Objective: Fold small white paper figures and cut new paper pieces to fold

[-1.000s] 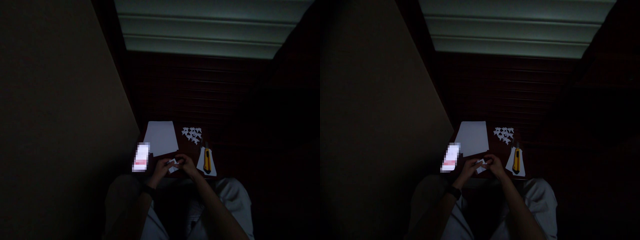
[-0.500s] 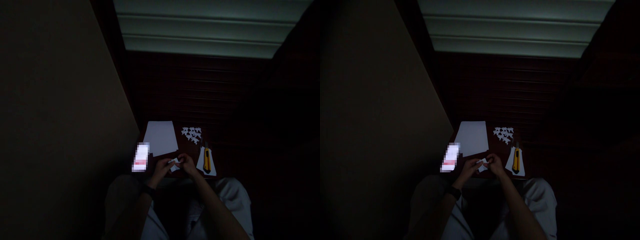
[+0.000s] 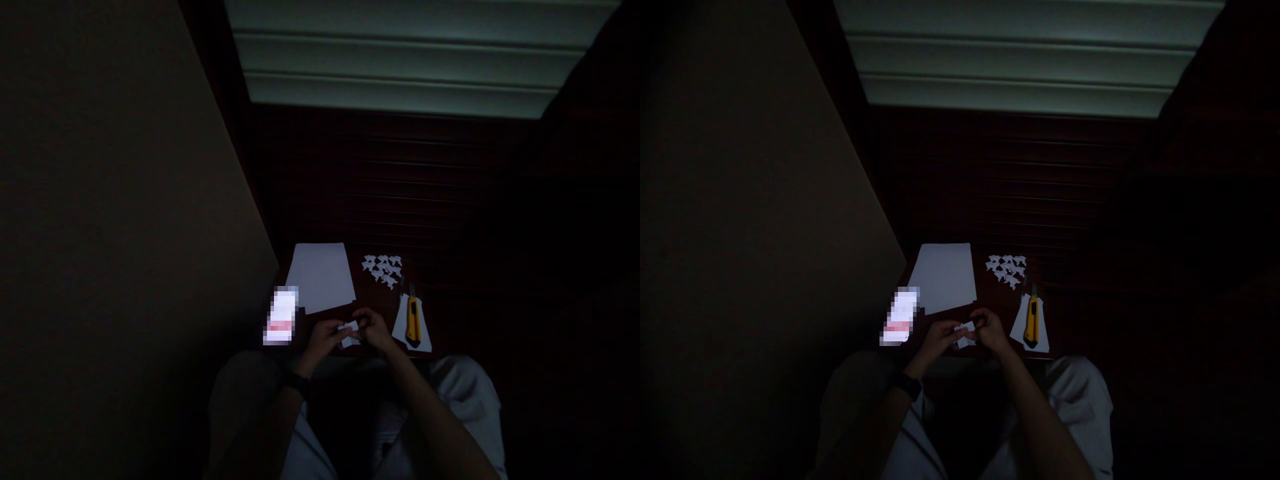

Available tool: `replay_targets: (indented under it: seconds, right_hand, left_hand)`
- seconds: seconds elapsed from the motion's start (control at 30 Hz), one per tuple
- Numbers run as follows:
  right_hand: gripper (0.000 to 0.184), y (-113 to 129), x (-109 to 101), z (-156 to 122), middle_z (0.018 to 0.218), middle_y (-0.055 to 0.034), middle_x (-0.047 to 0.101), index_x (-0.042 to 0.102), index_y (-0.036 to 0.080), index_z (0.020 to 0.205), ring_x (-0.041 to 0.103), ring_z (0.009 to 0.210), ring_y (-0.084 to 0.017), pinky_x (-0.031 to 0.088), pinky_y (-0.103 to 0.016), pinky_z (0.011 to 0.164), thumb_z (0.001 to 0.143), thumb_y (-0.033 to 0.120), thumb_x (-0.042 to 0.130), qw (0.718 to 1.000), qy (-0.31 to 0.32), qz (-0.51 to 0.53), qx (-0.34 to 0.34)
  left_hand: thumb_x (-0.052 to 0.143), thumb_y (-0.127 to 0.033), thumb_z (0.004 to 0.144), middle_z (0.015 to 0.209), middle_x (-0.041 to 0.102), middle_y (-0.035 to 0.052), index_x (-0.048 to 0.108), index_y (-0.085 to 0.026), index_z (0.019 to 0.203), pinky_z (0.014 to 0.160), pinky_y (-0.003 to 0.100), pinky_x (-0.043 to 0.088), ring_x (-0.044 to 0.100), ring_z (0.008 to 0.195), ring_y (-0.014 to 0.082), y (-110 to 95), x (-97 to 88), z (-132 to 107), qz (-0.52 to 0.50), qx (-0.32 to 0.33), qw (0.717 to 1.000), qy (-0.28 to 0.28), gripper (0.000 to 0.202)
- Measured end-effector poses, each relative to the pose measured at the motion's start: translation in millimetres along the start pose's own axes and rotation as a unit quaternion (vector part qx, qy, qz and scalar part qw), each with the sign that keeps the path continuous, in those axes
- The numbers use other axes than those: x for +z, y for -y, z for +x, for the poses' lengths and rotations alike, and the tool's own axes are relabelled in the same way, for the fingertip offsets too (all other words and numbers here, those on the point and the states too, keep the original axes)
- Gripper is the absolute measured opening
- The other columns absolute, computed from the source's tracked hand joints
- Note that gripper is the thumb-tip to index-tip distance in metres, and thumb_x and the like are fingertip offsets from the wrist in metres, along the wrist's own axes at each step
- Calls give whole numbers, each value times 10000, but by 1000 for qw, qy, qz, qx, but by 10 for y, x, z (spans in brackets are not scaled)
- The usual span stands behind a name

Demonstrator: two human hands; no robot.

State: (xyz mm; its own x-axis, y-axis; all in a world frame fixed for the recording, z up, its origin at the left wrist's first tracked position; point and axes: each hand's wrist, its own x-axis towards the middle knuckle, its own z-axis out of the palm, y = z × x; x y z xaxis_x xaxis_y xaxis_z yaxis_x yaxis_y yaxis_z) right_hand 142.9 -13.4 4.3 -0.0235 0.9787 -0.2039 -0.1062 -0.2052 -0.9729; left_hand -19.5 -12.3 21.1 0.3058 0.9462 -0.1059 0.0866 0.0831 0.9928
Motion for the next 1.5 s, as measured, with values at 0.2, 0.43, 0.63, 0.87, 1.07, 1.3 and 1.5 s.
replay_targets:
  seconds: [0.2, 0.43, 0.63, 0.87, 1.07, 1.3, 1.5]
  right_hand:
    - [454, 29, 4, -28, 593, 54, 550, 562, 198, 931, 525, 524, -112, 425, -231, 525, 514, 240, 736, 999, 14, 28, -27]
    - [379, 53, 2, -80, 779, -10, 637, 531, 205, 850, 535, 513, -108, 369, -198, 432, 583, 420, 692, 998, -40, 39, -30]
    - [331, 29, 10, -100, 791, -38, 646, 610, 174, 803, 569, 634, -145, 424, -239, 547, 561, 374, 713, 996, -14, -42, -82]
    - [227, 17, 9, -95, 685, -22, 642, 664, 159, 724, 550, 606, -141, 410, -250, 579, 597, 347, 682, 991, -2, -100, -84]
    - [276, 17, 0, -78, 659, -12, 623, 674, 151, 762, 506, 554, -114, 363, -215, 516, 600, 374, 682, 995, -5, -71, -68]
    - [297, 13, -40, -80, 526, 25, 539, 696, 145, 797, 372, 443, -64, 245, -194, 432, 580, 348, 703, 998, 14, -55, -35]
    - [302, -34, -51, -69, 593, 6, 575, 704, 165, 838, 407, 487, -78, 278, -202, 460, 601, 352, 689, 996, 27, -65, -56]
  left_hand:
    - [646, -445, 641, 646, 620, 35, 643, -109, 757, 414, 215, 476, 570, 533, 140, 16, 2, 16, -38, -5, 999, -33, 356]
    - [632, -472, 645, 734, 634, 48, 577, -123, 796, 491, 278, 549, 609, 646, 168, 25, 37, 40, -113, -16, 986, -118, 385]
    - [623, -471, 658, 802, 635, 67, 537, -127, 837, 521, 287, 556, 621, 689, 179, -6, 43, 29, -114, -13, 988, -107, 397]
    - [671, -426, 618, 843, 634, 62, 526, -145, 894, 510, 287, 548, 627, 704, 189, -2, 7, 18, -102, -19, 993, -64, 420]
    - [686, -320, 624, 846, 627, 58, 467, -162, 1112, 516, 287, 544, 622, 702, 186, 10, -34, 17, -105, -20, 994, -25, 558]
    - [675, -230, 627, 810, 615, 44, 454, -158, 1164, 532, 273, 530, 611, 686, 174, 40, -48, 18, -96, 2, 995, -4, 586]
    - [674, -245, 634, 827, 616, 49, 461, -165, 1161, 514, 270, 521, 609, 679, 175, 34, -52, 18, -103, 14, 995, -5, 574]
